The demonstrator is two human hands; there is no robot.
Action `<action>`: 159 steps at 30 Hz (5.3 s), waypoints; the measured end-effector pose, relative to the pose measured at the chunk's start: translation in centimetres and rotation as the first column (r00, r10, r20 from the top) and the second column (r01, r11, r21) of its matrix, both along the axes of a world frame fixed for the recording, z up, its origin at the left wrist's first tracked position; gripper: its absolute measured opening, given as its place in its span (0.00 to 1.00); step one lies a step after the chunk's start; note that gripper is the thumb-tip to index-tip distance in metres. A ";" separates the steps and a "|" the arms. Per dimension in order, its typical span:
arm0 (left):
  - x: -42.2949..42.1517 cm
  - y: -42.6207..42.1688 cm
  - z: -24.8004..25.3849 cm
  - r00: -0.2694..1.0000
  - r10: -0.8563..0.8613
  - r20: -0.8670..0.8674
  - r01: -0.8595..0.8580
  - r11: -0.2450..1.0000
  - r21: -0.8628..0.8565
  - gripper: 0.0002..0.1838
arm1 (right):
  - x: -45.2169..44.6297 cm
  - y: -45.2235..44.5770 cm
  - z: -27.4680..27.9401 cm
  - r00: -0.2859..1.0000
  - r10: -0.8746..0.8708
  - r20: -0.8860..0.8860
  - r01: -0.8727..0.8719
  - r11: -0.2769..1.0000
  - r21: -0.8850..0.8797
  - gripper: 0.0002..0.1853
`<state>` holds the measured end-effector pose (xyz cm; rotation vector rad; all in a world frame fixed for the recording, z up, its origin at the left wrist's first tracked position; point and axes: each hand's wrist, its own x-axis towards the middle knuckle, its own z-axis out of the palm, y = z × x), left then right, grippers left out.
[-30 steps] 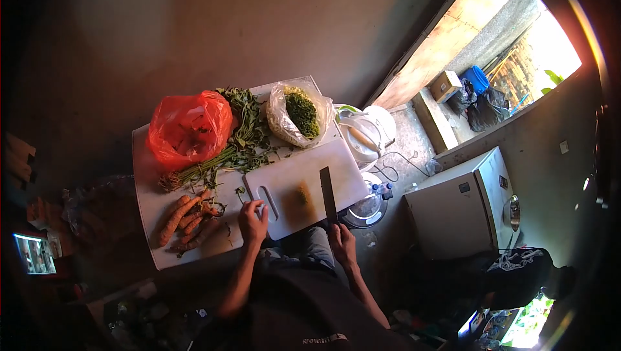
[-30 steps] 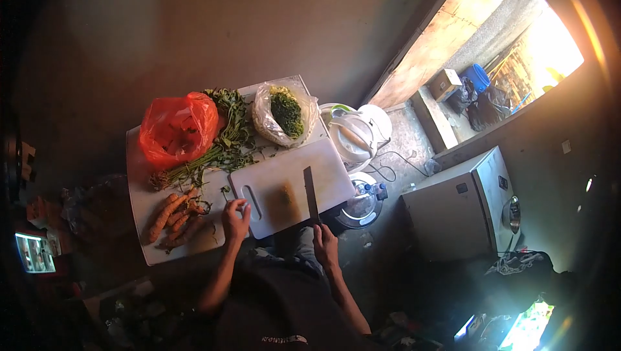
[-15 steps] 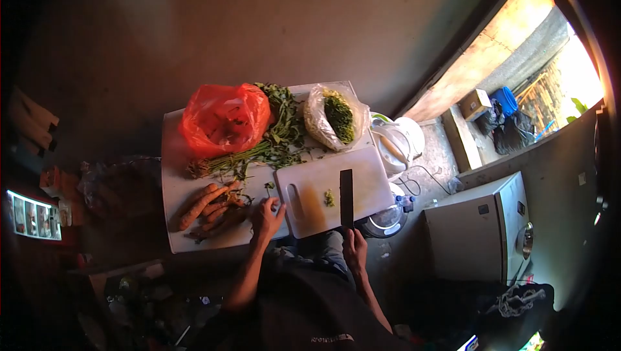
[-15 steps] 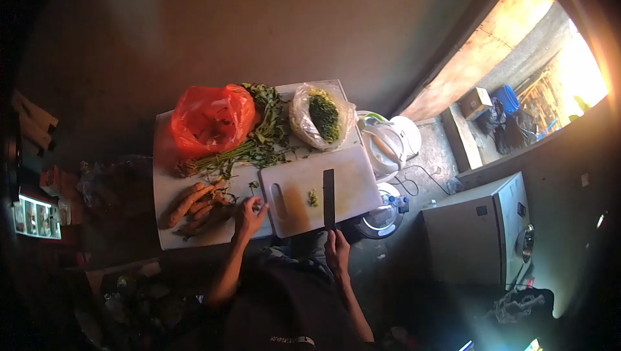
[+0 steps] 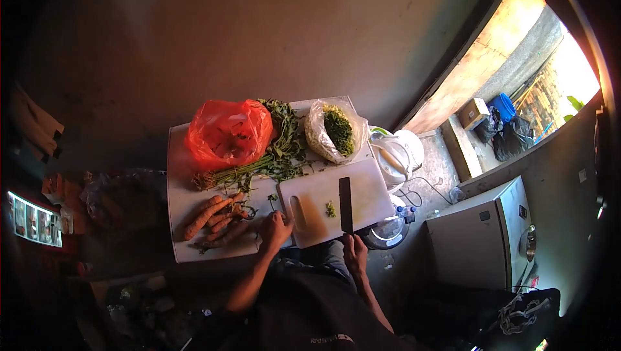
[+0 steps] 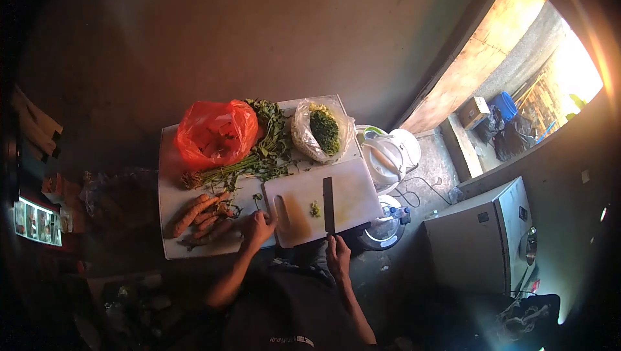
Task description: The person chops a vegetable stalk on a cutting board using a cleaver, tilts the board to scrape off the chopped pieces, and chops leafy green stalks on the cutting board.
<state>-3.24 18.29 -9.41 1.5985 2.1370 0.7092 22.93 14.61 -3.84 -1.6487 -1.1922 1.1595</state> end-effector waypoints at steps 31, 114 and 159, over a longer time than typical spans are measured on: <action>3.6 -0.2 3.6 0.393 0.162 0.905 -0.050 0.987 -0.155 0.27 | 5.2 2.1 -2.9 0.985 -0.169 -0.028 0.171 0.980 0.100 0.21; -6.4 19.9 29.1 0.801 0.141 0.582 -0.125 0.990 -0.067 0.24 | 5.5 28.3 5.4 0.748 0.266 -0.609 -0.456 0.872 -0.179 0.20; -1.6 2.2 8.6 0.352 0.151 0.924 0.090 0.977 -0.194 0.15 | 12.9 22.0 5.4 0.887 0.023 -0.462 -0.042 0.999 -0.031 0.14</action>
